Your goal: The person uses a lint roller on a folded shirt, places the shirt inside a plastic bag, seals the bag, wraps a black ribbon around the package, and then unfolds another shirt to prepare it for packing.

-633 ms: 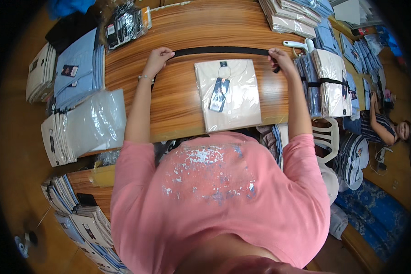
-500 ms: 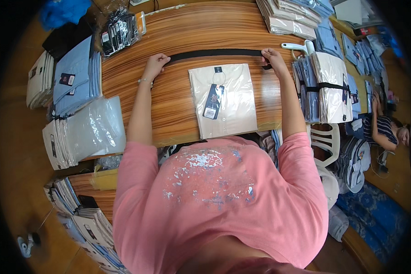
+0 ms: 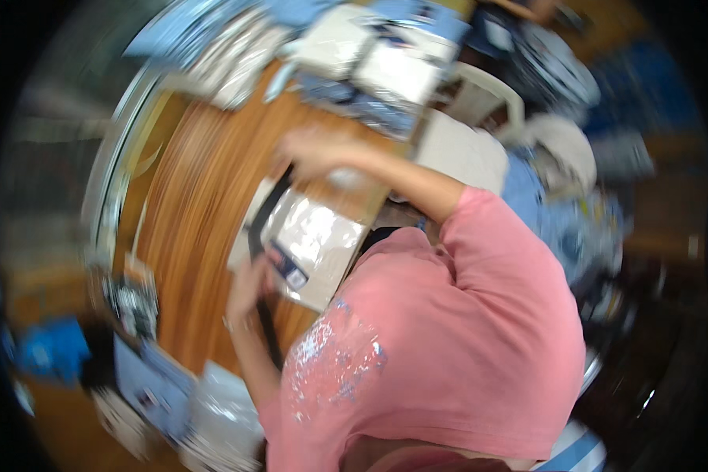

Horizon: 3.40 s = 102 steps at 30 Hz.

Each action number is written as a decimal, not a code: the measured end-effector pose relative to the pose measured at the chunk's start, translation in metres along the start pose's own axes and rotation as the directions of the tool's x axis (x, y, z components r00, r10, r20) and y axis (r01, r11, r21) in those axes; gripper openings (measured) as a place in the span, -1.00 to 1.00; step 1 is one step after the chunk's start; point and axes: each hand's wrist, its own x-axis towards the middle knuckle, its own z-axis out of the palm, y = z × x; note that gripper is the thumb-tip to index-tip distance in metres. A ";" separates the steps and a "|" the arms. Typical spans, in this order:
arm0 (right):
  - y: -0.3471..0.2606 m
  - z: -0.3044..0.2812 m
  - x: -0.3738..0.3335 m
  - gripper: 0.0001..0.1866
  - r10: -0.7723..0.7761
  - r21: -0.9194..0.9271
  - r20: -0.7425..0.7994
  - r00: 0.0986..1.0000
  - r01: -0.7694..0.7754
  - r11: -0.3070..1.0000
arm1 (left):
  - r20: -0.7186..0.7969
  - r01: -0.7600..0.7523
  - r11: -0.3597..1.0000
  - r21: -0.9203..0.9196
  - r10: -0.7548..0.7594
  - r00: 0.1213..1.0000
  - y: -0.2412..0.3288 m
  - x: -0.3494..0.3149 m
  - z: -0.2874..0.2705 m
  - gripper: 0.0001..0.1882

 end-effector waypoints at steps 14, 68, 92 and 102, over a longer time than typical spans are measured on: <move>-0.083 0.115 -0.147 -0.54 -0.104 0.473 -0.100 0.990 0.139 0.870 | 0.476 -0.440 0.727 0.527 0.178 0.862 0.015 -0.009 0.113 -0.73; -0.132 0.021 -0.192 -0.81 -0.214 0.061 -0.378 0.901 0.255 0.965 | 0.580 -0.598 0.601 0.530 0.258 0.773 0.102 -0.054 0.100 -0.75; -0.136 0.035 -0.176 -0.75 0.121 0.632 -0.324 0.938 0.119 0.765 | 0.426 -0.258 0.940 0.224 0.144 0.893 0.089 -0.058 0.094 -0.92; -0.162 -0.003 -0.194 -0.79 -0.156 0.402 -0.190 0.969 0.222 0.888 | 0.579 -0.307 0.897 0.317 0.073 0.812 0.104 -0.079 0.081 -0.81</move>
